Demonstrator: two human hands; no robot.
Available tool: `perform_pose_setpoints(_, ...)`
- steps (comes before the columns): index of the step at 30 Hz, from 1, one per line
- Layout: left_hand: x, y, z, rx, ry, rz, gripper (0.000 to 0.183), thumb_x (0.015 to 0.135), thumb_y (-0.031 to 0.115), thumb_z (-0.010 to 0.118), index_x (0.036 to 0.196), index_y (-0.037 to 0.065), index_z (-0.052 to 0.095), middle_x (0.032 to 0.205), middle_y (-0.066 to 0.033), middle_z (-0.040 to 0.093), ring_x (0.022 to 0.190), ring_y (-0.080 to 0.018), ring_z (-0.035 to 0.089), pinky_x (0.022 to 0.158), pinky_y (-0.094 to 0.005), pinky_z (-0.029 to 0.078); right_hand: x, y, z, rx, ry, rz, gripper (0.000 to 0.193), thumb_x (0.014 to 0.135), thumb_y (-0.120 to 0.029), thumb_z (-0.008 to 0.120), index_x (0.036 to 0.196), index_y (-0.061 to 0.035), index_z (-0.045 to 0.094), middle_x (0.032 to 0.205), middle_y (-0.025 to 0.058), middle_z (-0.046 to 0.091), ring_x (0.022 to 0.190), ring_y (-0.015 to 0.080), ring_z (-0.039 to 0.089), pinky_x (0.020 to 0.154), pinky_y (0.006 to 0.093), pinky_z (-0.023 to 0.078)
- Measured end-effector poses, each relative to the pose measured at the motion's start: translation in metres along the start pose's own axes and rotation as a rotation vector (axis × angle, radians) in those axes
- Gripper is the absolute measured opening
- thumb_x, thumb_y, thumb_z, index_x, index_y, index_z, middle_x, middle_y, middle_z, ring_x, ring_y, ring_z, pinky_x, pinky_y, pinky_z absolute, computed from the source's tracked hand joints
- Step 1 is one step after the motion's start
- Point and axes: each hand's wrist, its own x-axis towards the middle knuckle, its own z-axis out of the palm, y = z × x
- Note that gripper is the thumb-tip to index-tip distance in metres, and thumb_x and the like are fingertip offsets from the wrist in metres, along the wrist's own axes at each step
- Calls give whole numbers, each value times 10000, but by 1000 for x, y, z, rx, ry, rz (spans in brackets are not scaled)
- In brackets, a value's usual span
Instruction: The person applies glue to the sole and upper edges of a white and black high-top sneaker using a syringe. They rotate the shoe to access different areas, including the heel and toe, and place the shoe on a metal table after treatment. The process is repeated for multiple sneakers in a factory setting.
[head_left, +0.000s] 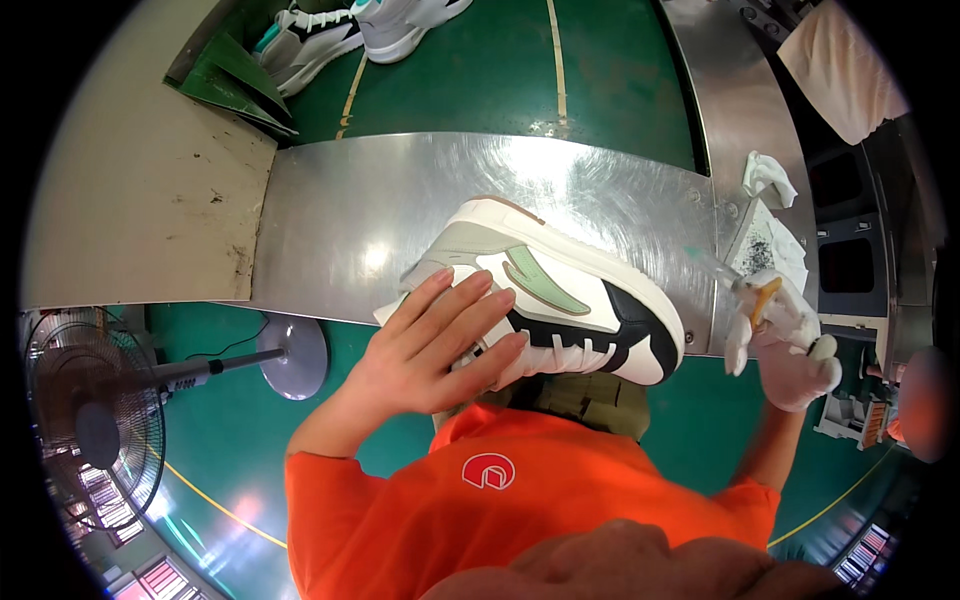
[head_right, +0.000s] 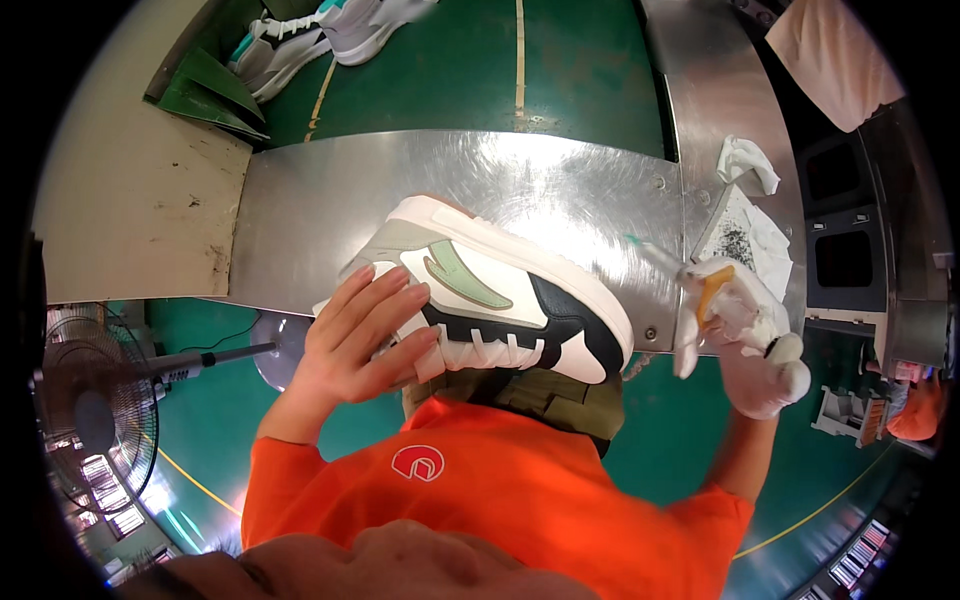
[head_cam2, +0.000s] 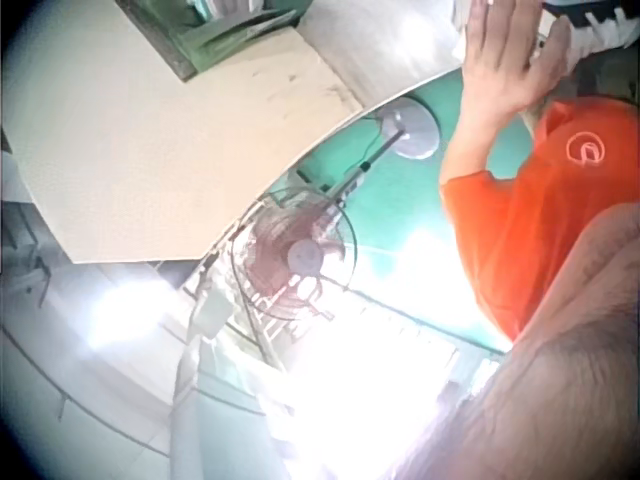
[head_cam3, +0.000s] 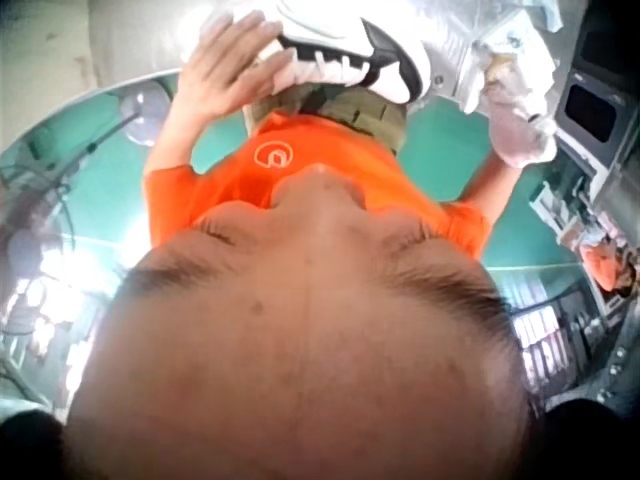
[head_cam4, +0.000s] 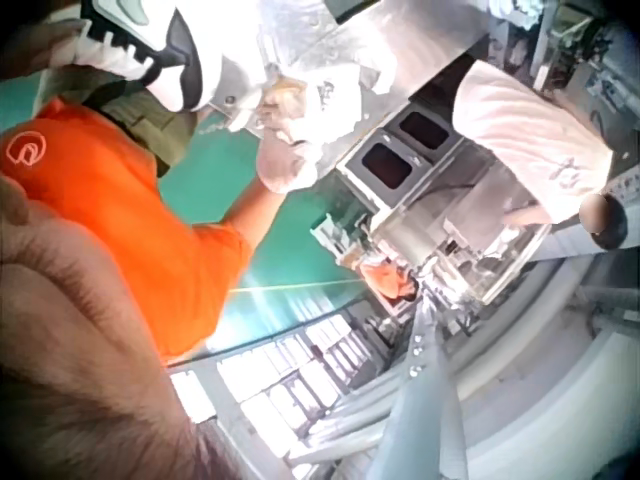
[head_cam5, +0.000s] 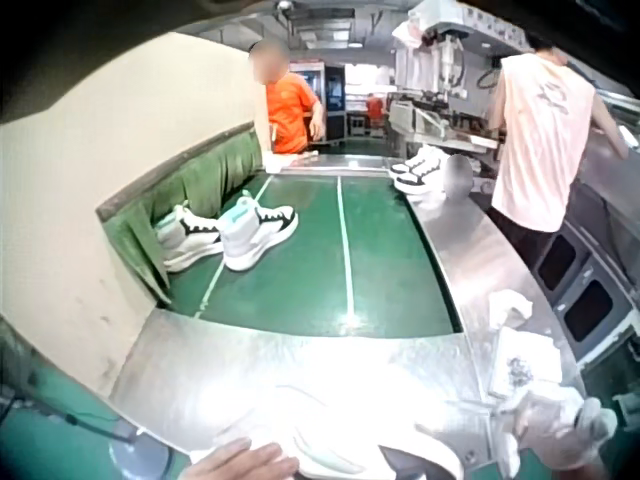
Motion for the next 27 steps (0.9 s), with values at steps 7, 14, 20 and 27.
perform_pose_setpoints(7, 1, -4, -1, -51, -44, -8, 255, 866, 276, 677, 1104, 211, 613, 1261, -77, 623, 1167, -268, 599, 1044, -430, 435, 60, 50, 23, 211, -462, -42, 1001, 625, -505, 793, 1286, 148, 420, 1061, 211, 619, 731, 201, 611, 668, 254, 486)
perform_pose_setpoints(14, 2, -3, -5, -66, -61, -36, 279, 841, 279, 713, 1105, 239, 635, 1190, -82, 659, 1118, -280, 625, 992, -436, 477, 80, 70, 19, 219, -652, 0, 1033, 615, -498, 804, 1310, 142, 388, 993, 180, 628, 764, 171, 601, 690, 232, 471)
perform_pose_setpoints(20, 1, -5, -4, -61, -71, -9, 284, 834, 238, 709, 1108, 243, 630, 1191, -82, 657, 1117, -281, 626, 998, -434, 475, 88, 84, 18, 219, -695, 15, 958, 669, -428, 785, 1328, 135, 377, 951, 153, 634, 780, 153, 593, 712, 213, 465)
perform_pose_setpoints(27, 0, -4, -4, -95, -88, -35, 318, 810, 181, 724, 1112, 227, 636, 1184, -101, 657, 1101, -305, 630, 975, -457, 489, 74, 14, 56, -18, -136, 496, 791, 715, -269, 775, 1279, 188, 462, 975, 188, 647, 839, 222, 629, 765, 244, 503)
